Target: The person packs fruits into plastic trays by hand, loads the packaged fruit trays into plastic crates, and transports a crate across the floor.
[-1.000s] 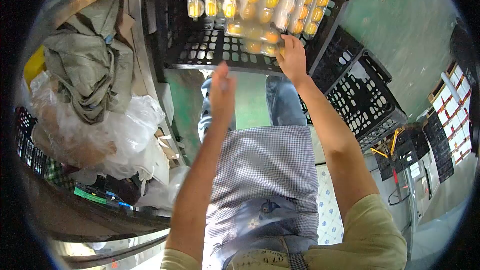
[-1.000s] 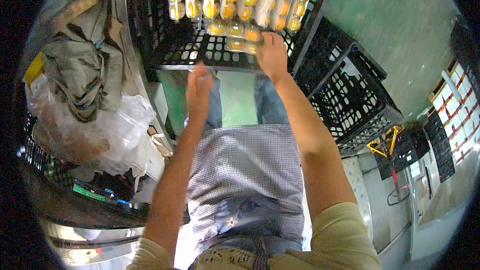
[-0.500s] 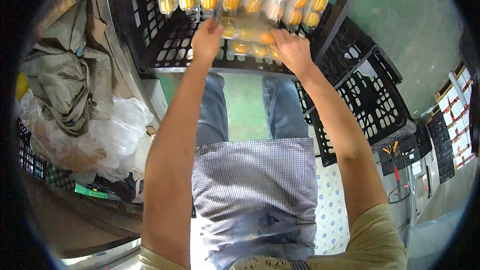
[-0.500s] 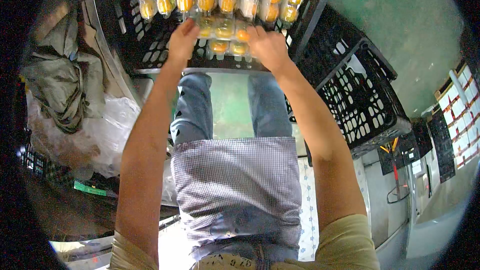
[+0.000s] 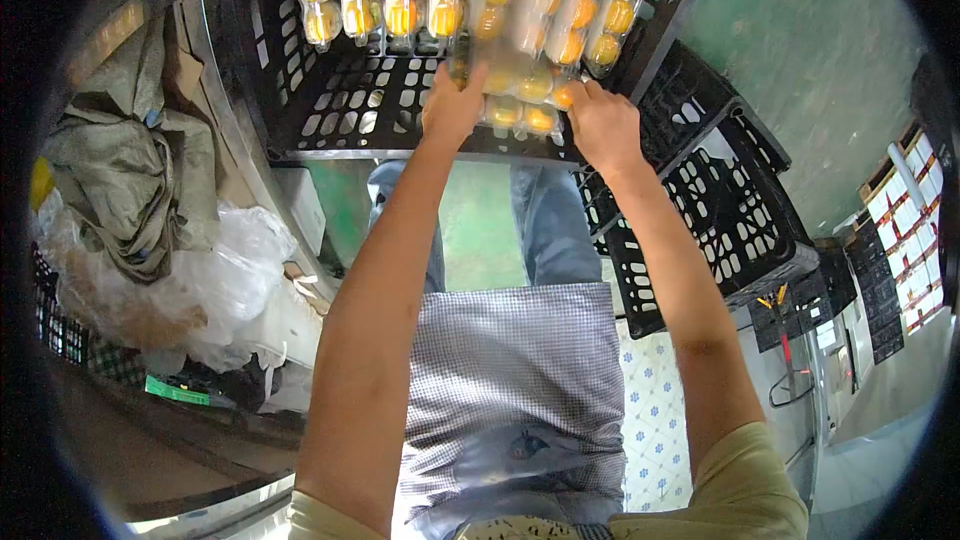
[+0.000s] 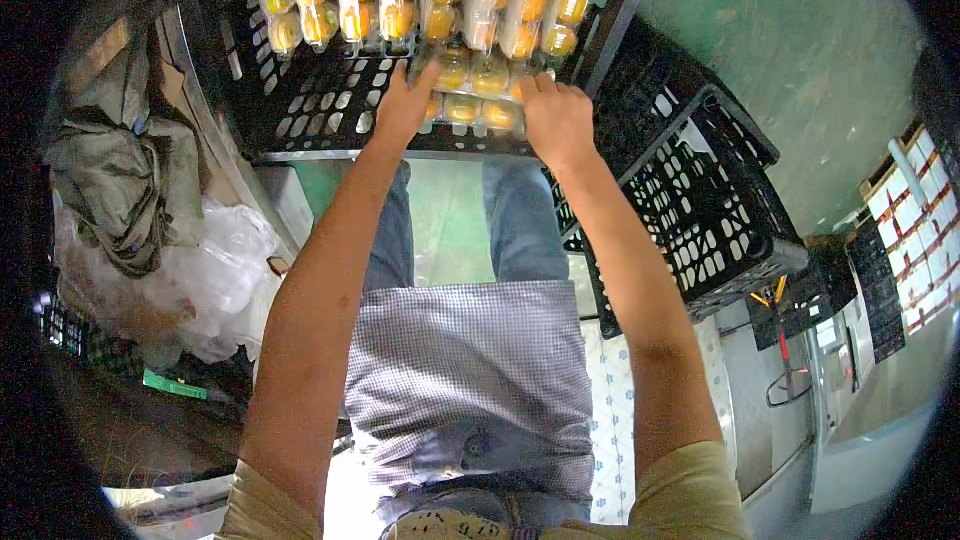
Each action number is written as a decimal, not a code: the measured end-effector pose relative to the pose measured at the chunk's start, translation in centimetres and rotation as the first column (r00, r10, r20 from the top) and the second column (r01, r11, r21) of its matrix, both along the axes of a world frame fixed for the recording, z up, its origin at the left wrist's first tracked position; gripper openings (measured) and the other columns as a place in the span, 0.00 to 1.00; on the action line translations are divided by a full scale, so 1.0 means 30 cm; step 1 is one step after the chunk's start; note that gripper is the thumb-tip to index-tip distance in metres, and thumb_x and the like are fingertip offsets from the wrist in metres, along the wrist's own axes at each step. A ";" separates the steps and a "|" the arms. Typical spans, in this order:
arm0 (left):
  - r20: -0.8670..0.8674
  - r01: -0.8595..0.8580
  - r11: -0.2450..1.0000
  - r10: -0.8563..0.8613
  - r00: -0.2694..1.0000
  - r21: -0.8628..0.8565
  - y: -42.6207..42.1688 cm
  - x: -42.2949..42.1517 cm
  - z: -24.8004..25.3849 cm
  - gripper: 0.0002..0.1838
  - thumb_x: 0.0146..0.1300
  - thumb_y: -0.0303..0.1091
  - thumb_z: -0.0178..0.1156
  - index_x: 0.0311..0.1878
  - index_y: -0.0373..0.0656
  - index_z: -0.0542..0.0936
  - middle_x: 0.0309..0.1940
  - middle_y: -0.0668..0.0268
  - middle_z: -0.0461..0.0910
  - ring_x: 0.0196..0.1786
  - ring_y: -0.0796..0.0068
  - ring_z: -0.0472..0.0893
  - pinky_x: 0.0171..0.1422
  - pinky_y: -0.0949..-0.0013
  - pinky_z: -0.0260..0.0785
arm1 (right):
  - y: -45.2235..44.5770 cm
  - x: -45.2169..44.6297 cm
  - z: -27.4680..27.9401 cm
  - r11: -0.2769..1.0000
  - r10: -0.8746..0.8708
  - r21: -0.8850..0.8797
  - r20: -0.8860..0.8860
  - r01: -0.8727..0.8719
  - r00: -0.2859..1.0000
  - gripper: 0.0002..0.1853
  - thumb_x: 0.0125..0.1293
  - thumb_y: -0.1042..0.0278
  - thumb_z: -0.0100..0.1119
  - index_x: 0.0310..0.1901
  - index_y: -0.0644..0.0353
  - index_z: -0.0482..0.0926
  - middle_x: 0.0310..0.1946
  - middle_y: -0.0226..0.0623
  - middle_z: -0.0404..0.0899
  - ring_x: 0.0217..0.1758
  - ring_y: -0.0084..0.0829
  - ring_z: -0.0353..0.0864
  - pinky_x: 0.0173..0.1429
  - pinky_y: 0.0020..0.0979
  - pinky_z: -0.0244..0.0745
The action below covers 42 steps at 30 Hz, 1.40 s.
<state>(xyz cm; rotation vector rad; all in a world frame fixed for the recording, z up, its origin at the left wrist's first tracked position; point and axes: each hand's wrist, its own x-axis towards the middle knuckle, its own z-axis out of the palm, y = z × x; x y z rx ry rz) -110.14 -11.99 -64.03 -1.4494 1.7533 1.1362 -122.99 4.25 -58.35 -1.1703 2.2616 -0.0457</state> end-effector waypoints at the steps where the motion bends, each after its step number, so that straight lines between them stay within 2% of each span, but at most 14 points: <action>1: 0.053 -0.093 0.991 0.088 0.995 0.096 0.012 0.013 -0.028 0.38 0.59 0.59 0.55 0.65 0.40 0.64 0.55 0.50 0.75 0.56 0.55 0.75 0.61 0.60 0.63 | -0.004 0.009 0.006 0.998 -0.067 0.008 0.041 0.067 0.997 0.06 0.52 0.74 0.55 0.34 0.57 0.73 0.29 0.37 0.77 0.31 0.39 0.81 0.36 0.37 0.76; 2: 0.014 -0.103 0.949 0.104 0.994 0.299 0.020 0.025 -0.061 0.40 0.60 0.59 0.54 0.65 0.38 0.62 0.55 0.49 0.74 0.56 0.50 0.74 0.62 0.59 0.62 | -0.008 0.020 0.012 0.991 -0.132 0.019 0.083 0.131 0.988 0.06 0.53 0.73 0.56 0.35 0.57 0.74 0.31 0.38 0.77 0.31 0.40 0.81 0.36 0.38 0.76; 6: 0.012 -0.190 0.955 0.193 0.981 0.229 0.055 -0.099 0.053 0.42 0.60 0.55 0.57 0.68 0.37 0.55 0.58 0.48 0.70 0.60 0.50 0.71 0.65 0.60 0.60 | -0.009 0.030 0.021 0.938 -0.342 0.009 0.171 0.346 0.924 0.09 0.56 0.73 0.56 0.40 0.56 0.76 0.38 0.39 0.76 0.37 0.44 0.79 0.40 0.41 0.76; 10: -0.246 -0.153 0.978 0.185 0.951 0.141 0.011 -0.029 -0.027 0.48 0.53 0.47 0.67 0.68 0.31 0.52 0.66 0.44 0.59 0.68 0.54 0.61 0.70 0.60 0.53 | -0.016 0.026 0.034 0.901 -0.415 -0.049 0.186 0.431 0.890 0.11 0.56 0.74 0.57 0.42 0.55 0.76 0.39 0.38 0.76 0.39 0.44 0.79 0.41 0.41 0.76; 15: -0.323 -0.243 0.961 0.274 0.906 0.134 0.040 0.029 0.039 0.49 0.49 0.52 0.67 0.66 0.29 0.56 0.62 0.44 0.62 0.66 0.50 0.60 0.70 0.58 0.53 | -0.048 0.025 0.096 0.887 -0.441 -0.030 0.241 0.461 0.864 0.11 0.56 0.75 0.58 0.42 0.56 0.76 0.38 0.40 0.76 0.36 0.44 0.79 0.41 0.40 0.76; 17: -0.344 -0.200 0.979 0.203 0.917 0.044 0.015 0.032 0.174 0.45 0.51 0.49 0.67 0.64 0.29 0.59 0.60 0.44 0.64 0.66 0.50 0.61 0.69 0.58 0.54 | -0.061 0.038 0.129 0.881 -0.445 -0.029 0.285 0.471 0.849 0.11 0.57 0.75 0.58 0.42 0.56 0.77 0.38 0.41 0.77 0.35 0.44 0.80 0.41 0.38 0.76; 21: -0.612 -0.408 0.901 0.241 0.754 -0.149 -0.144 0.063 0.619 0.27 0.55 0.31 0.65 0.58 0.36 0.70 0.56 0.53 0.70 0.60 0.58 0.70 0.66 0.64 0.59 | -0.071 0.094 0.207 0.859 -0.472 0.045 0.456 0.510 0.754 0.09 0.60 0.70 0.59 0.42 0.57 0.77 0.32 0.44 0.79 0.32 0.38 0.80 0.37 0.32 0.74; 25: -0.734 -0.423 0.768 -0.088 0.673 -0.480 -0.432 0.135 1.235 0.21 0.54 0.20 0.59 0.54 0.38 0.72 0.54 0.54 0.71 0.58 0.61 0.71 0.63 0.64 0.62 | -0.157 0.133 0.391 0.920 -0.357 0.029 0.475 0.391 0.804 0.11 0.60 0.68 0.60 0.44 0.57 0.77 0.34 0.41 0.81 0.37 0.37 0.82 0.42 0.34 0.75; 28: -0.717 -0.481 0.582 -0.278 0.639 -0.655 -0.556 0.237 1.657 0.16 0.49 0.18 0.61 0.43 0.40 0.75 0.49 0.53 0.72 0.55 0.57 0.73 0.59 0.59 0.66 | -0.271 0.154 0.539 0.924 -0.335 0.038 0.559 0.381 0.758 0.13 0.61 0.70 0.59 0.46 0.62 0.77 0.36 0.41 0.82 0.38 0.33 0.83 0.43 0.30 0.75; 31: -0.699 -0.581 0.393 -0.469 0.540 -0.713 -0.622 0.411 1.890 0.12 0.51 0.18 0.59 0.40 0.40 0.74 0.49 0.54 0.72 0.57 0.56 0.71 0.60 0.57 0.65 | -0.466 0.170 0.719 0.919 -0.277 -0.038 0.645 0.392 0.712 0.12 0.61 0.74 0.60 0.46 0.66 0.77 0.36 0.42 0.82 0.37 0.29 0.82 0.41 0.27 0.75; 33: -0.363 -0.387 -0.013 -0.321 0.875 -0.922 -0.694 0.506 1.987 0.14 0.55 0.22 0.59 0.46 0.41 0.74 0.52 0.52 0.71 0.60 0.55 0.68 0.64 0.55 0.60 | -0.590 0.200 0.831 0.889 -0.196 -0.157 0.720 0.431 0.666 0.13 0.61 0.70 0.59 0.47 0.63 0.77 0.35 0.41 0.82 0.36 0.32 0.82 0.41 0.29 0.76; 35: -0.443 -0.452 0.027 -0.260 0.858 -0.892 -0.862 0.564 2.051 0.16 0.60 0.28 0.57 0.52 0.41 0.74 0.56 0.52 0.69 0.62 0.55 0.66 0.66 0.56 0.56 | -0.761 0.218 1.046 0.871 -0.105 -0.244 0.756 0.427 0.646 0.12 0.62 0.71 0.58 0.47 0.62 0.77 0.35 0.39 0.81 0.36 0.29 0.82 0.40 0.28 0.75; 37: -0.303 -0.290 0.091 -0.199 0.932 -0.953 -1.022 0.660 2.096 0.19 0.64 0.33 0.56 0.58 0.42 0.72 0.59 0.54 0.69 0.62 0.58 0.66 0.67 0.59 0.55 | -0.889 0.245 1.208 0.844 -0.054 -0.283 0.800 0.455 0.598 0.12 0.63 0.72 0.58 0.48 0.61 0.77 0.36 0.37 0.81 0.36 0.27 0.81 0.40 0.27 0.75; 42: -0.230 -0.134 0.385 -0.215 0.949 -0.913 -1.294 0.747 2.115 0.20 0.67 0.42 0.51 0.54 0.37 0.76 0.51 0.53 0.76 0.55 0.54 0.72 0.60 0.63 0.63 | -1.028 0.330 1.446 0.833 0.059 -0.366 0.805 0.416 0.590 0.13 0.63 0.71 0.57 0.49 0.60 0.77 0.36 0.35 0.81 0.35 0.25 0.79 0.42 0.26 0.74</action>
